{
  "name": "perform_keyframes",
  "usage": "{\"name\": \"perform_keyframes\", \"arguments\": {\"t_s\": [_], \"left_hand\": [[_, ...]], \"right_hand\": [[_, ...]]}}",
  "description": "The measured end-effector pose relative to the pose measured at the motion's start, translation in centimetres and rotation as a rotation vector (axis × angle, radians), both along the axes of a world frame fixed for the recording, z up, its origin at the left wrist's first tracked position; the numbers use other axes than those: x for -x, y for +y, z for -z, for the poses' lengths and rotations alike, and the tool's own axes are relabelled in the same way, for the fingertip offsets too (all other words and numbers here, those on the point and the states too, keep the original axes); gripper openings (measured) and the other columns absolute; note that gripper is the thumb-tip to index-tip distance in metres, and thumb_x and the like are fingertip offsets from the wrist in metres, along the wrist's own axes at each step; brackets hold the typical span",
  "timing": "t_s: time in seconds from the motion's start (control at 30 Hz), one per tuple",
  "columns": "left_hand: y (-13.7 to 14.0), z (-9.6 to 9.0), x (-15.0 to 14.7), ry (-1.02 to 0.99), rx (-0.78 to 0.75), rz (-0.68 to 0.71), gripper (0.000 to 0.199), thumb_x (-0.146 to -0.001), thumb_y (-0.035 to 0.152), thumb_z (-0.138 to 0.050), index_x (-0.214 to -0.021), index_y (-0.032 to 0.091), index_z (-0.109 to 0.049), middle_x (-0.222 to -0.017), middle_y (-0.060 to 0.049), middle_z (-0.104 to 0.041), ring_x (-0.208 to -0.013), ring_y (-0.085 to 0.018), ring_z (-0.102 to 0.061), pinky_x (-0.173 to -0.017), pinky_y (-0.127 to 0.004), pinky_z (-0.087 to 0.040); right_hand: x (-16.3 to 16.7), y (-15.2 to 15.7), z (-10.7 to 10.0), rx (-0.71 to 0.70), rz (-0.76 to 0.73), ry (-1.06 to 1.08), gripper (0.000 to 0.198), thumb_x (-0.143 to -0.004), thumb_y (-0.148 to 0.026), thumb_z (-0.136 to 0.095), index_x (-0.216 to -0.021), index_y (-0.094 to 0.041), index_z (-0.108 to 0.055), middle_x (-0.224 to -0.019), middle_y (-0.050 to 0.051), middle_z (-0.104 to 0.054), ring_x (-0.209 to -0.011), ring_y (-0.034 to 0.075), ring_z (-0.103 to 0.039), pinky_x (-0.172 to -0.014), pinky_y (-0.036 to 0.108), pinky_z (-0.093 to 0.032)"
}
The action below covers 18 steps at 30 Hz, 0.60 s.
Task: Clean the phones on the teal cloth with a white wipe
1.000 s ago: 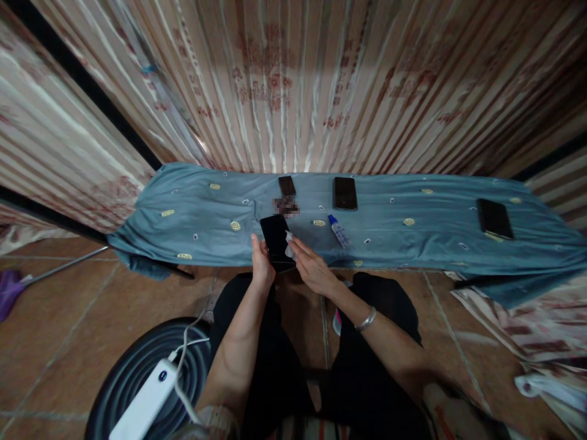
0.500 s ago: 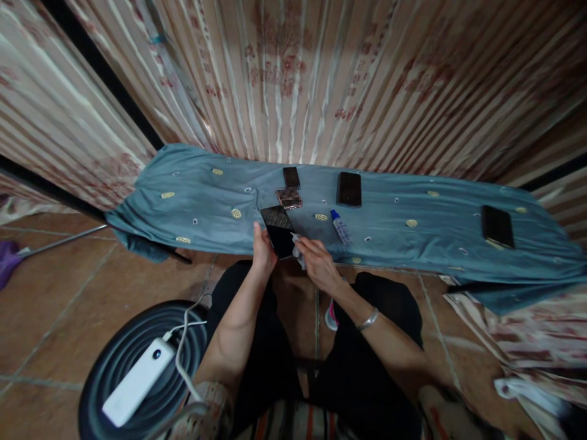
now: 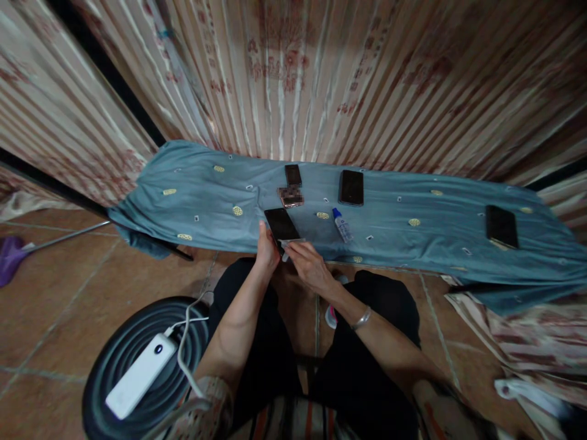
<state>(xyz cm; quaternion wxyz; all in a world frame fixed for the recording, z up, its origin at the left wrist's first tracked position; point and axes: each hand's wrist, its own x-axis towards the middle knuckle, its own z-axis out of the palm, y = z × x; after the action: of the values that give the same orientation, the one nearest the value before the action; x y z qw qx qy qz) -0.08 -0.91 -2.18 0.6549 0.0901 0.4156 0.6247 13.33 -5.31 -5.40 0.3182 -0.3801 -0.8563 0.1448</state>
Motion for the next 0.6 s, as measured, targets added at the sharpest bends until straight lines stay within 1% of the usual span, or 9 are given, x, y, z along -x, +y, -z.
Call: {"name": "perform_keyframes", "arguments": {"t_s": [0.17, 0.3, 0.43, 0.6], "left_hand": [[-0.2, -0.3, -0.1, -0.018, 0.029, 0.001, 0.058, -0.096, 0.062, -0.037, -0.11, 0.018, -0.072, -0.114, -0.012, -0.076, -0.124, -0.034, -0.063, -0.1, -0.047, -0.054], [-0.3, -0.6, -0.1, -0.018, 0.033, -0.005, 0.058, -0.097, 0.061, -0.035, -0.11, 0.018, -0.072, -0.11, -0.011, -0.077, -0.122, -0.033, -0.065, -0.098, -0.045, -0.055], [-0.5, -0.9, -0.2, -0.044, -0.001, 0.018, 0.061, -0.096, 0.064, -0.035, -0.102, 0.018, -0.074, -0.106, -0.011, -0.077, -0.118, -0.032, -0.067, -0.097, -0.043, -0.056], [-0.8, -0.8, -0.2, -0.03, -0.045, 0.052, 0.063, -0.092, 0.069, -0.038, -0.087, 0.016, -0.074, -0.091, -0.012, -0.078, -0.109, -0.03, -0.071, -0.094, -0.04, -0.056]], "right_hand": [[1.1, -0.2, -0.4, -0.039, -0.057, 0.005, 0.044, -0.101, -0.016, -0.035, -0.133, -0.019, -0.065, -0.13, 0.013, -0.068, -0.117, 0.026, -0.06, -0.104, 0.046, -0.054], [1.4, 0.0, -0.5, -0.041, -0.062, 0.02, 0.042, -0.102, -0.018, -0.037, -0.132, -0.019, -0.066, -0.129, 0.013, -0.068, -0.117, 0.026, -0.061, -0.103, 0.046, -0.054], [1.5, 0.3, -0.5, -0.028, -0.055, 0.044, 0.042, -0.103, -0.019, -0.037, -0.135, -0.019, -0.063, -0.13, 0.014, -0.067, -0.12, 0.026, -0.06, -0.105, 0.047, -0.053], [1.6, 0.7, -0.5, -0.019, -0.037, 0.054, 0.044, -0.102, -0.021, -0.037, -0.139, -0.02, -0.061, -0.135, 0.014, -0.064, -0.125, 0.027, -0.057, -0.107, 0.047, -0.052]]}}
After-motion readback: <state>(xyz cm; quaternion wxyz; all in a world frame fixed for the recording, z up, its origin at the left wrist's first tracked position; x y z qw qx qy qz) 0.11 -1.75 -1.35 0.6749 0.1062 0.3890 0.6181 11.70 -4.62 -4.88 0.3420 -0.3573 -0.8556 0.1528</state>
